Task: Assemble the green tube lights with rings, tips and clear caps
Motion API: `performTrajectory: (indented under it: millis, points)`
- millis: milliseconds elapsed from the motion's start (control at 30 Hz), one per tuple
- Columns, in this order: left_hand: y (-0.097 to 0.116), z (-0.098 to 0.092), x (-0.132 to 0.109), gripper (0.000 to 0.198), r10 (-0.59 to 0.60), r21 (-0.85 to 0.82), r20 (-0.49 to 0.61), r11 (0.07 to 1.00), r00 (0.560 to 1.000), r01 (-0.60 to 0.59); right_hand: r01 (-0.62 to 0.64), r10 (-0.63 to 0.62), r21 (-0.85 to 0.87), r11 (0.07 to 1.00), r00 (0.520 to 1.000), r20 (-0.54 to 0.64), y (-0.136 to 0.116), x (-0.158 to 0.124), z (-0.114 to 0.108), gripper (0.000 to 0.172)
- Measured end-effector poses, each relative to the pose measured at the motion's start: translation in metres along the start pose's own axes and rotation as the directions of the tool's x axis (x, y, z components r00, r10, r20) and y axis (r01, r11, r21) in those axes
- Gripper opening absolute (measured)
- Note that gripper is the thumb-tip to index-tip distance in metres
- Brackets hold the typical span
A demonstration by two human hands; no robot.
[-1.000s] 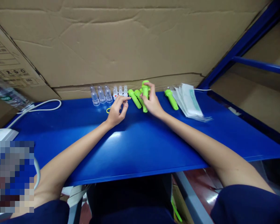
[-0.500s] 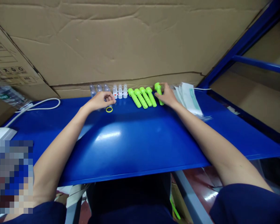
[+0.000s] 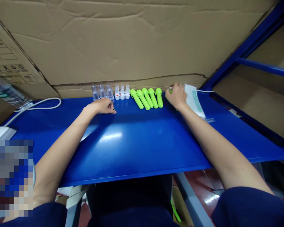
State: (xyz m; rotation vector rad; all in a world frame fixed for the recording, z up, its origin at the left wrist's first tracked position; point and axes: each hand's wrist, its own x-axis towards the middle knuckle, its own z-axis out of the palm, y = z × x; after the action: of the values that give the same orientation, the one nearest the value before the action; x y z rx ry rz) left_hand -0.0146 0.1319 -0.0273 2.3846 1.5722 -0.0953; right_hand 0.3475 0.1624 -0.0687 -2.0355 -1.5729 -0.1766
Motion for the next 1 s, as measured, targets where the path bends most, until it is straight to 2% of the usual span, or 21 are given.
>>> performTrajectory:
  millis: [167,433,567,667,833,1000]
  points:
    - [-0.004,0.002,0.002,0.022,0.021,-0.068,0.027,0.998,0.999,-0.019,-0.051,0.048,-0.134,0.990,0.999,-0.024,0.009,0.002,0.000,0.047]
    - [-0.005,0.007,0.007,0.014,0.121,-0.056,-0.076,0.991,0.990,-0.126,-0.071,0.094,-0.191,0.979,0.989,0.116,0.014,0.002,0.009,0.052]
    - [-0.002,0.007,0.006,0.015,0.151,-0.048,-0.075,0.987,0.986,-0.155,-0.041,0.064,-0.117,0.992,0.978,0.199,0.012,0.002,0.011,0.051]
    - [0.000,0.006,0.005,0.017,0.122,-0.047,-0.055,0.991,0.991,-0.124,0.004,0.009,-0.052,0.999,0.971,0.238,0.009,0.002,0.016,0.051]
    - [-0.001,0.007,0.004,0.016,0.153,0.014,-0.086,0.988,0.984,-0.152,0.022,-0.030,0.039,0.999,0.979,0.200,0.012,0.005,0.025,0.048]
    - [-0.004,0.010,0.009,0.020,0.205,0.061,-0.156,0.978,0.966,-0.198,-0.005,-0.008,0.074,0.997,0.986,0.167,0.017,0.009,0.028,0.041]
